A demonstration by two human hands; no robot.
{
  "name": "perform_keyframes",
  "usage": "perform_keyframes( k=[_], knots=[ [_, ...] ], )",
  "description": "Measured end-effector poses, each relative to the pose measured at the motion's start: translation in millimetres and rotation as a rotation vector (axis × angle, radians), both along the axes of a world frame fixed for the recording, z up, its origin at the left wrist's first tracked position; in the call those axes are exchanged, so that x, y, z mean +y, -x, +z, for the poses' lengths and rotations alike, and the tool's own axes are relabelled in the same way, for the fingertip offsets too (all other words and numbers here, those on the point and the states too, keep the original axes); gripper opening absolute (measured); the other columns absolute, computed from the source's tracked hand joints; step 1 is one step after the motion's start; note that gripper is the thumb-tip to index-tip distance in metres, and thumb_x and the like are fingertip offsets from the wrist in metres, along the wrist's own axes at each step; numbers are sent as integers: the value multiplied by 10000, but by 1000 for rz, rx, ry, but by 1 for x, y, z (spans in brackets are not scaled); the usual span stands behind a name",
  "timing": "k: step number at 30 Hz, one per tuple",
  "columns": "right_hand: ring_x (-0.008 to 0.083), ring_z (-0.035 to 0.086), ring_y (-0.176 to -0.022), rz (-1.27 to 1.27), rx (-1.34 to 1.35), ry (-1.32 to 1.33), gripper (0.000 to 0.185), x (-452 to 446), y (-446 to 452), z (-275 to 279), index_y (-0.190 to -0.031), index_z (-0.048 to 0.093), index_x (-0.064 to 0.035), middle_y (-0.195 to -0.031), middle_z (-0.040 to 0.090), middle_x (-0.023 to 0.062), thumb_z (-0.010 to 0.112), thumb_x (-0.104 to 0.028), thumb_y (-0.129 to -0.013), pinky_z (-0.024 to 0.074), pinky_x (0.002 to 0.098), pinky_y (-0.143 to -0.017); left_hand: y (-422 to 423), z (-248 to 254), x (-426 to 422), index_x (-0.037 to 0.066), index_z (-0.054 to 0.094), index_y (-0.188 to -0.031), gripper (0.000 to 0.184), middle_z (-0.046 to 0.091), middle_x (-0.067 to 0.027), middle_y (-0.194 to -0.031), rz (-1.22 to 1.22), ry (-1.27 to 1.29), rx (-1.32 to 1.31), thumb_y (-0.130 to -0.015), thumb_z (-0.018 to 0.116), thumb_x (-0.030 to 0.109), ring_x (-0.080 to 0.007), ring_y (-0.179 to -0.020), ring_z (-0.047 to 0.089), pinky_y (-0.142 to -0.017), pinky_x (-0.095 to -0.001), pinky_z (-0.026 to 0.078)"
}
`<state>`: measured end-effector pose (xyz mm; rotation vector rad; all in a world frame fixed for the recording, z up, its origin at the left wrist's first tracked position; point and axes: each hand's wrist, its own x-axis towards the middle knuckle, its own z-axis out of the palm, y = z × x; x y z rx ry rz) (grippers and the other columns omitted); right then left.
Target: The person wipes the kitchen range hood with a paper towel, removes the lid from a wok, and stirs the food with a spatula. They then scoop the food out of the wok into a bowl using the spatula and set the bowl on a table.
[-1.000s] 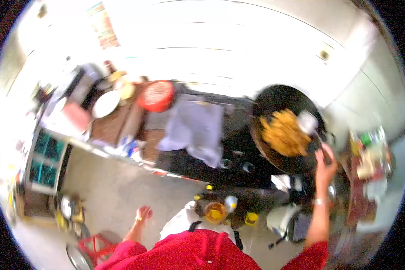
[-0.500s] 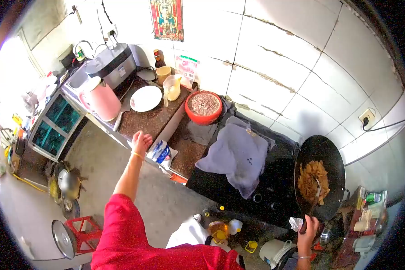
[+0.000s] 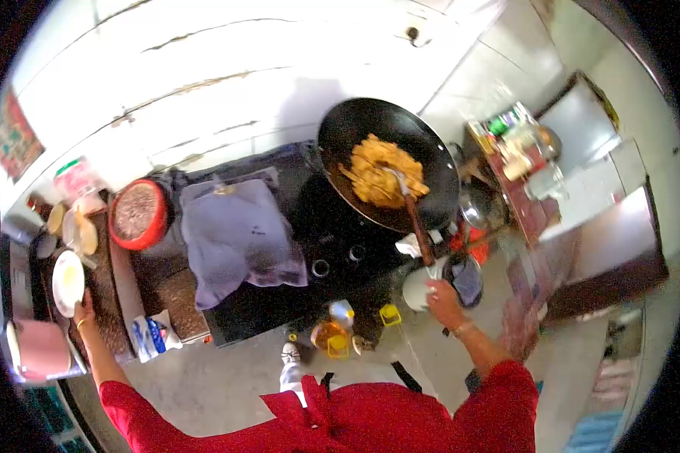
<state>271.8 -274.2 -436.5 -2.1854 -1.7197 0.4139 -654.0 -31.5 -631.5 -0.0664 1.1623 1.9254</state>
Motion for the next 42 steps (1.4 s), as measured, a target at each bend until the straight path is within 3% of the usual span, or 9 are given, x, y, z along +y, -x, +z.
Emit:
perform_keyframes(
  k=[10, 14, 18, 25, 29, 31, 33, 38, 42],
  knots=[
    [341, 473, -984, 367, -57, -24, 508, 120, 83, -47, -1201, 432, -157, -1220, 344, 172, 562, -36, -725, 410, 380, -844, -67, 61, -93, -69, 357, -1168, 398, 497, -230, -1052, 42, 33, 198, -773, 391, -50, -352, -912, 543, -738, -361, 554],
    [332, 456, -987, 435, -82, 51, 528, 141, 65, -84, -1211, 433, -168, -1101, 418, 164, 592, -56, -721, 408, 390, -838, -94, 85, -165, -50, 360, -1169, 374, 524, -178, -1038, -33, 7, 205, -808, 439, 8, -281, -857, 564, -709, -327, 545],
    [364, 556, -738, 280, -22, -82, 298, 154, 63, -97, -908, 490, -38, -810, 541, 192, 605, -249, -732, 460, 453, -653, -153, 111, -233, 38, 329, -1231, 422, 529, -150, -1053, -186, -29, 364, -825, 443, 43, -227, -875, 565, -732, -300, 526],
    [344, 592, -625, 206, 259, -122, 492, 138, 50, -114, -834, 502, 32, -689, 591, 198, 646, -414, -683, 467, 414, -562, -329, 143, -291, 56, 389, -1205, 414, 526, -128, -1102, -147, -88, 193, -797, 448, 17, -221, -956, 553, -782, -325, 515],
    [144, 573, -496, 391, 605, 399, 289, 83, -9, -36, -693, 556, -25, -551, 583, 40, 608, -294, -785, 440, 270, -456, -430, 174, -295, 87, 400, -1197, 424, 549, -125, -1031, -153, -62, 165, -781, 460, 27, -226, -815, 588, -626, -263, 538],
    [156, 578, -473, 342, 536, 167, 238, 74, -39, -6, -667, 550, -32, -518, 568, 37, 610, -230, -784, 448, 266, -449, -449, 165, -291, 86, 394, -1199, 429, 550, -126, -1019, -204, -70, 169, -779, 462, 32, -227, -791, 589, -611, -262, 536],
    [218, 598, -524, 420, 255, -400, 144, 83, -57, 17, -851, 516, -51, -589, 583, 106, 596, -135, -765, 458, 321, -469, -482, 179, -286, 90, 365, -1216, 467, 552, -128, -991, -193, 19, 139, -762, 463, 30, -230, -739, 591, -573, -265, 531],
    [289, 540, -492, 756, 37, -175, 496, 103, -32, 59, -1188, 353, -133, -565, 524, 117, 541, -28, -742, 419, 405, -442, -535, 189, -254, 117, 331, -1229, 482, 548, -119, -977, -367, -84, 123, -767, 424, 15, -210, -679, 587, -509, -274, 515],
    [279, 568, -526, 785, -2, -126, 147, 117, -27, 56, -855, 482, -111, -556, 531, 105, 582, -169, -764, 432, 404, -472, -561, 193, -235, 122, 314, -1209, 467, 546, -127, -985, -494, -96, 49, -764, 396, 6, -225, -675, 600, -504, -286, 525]
  ],
)
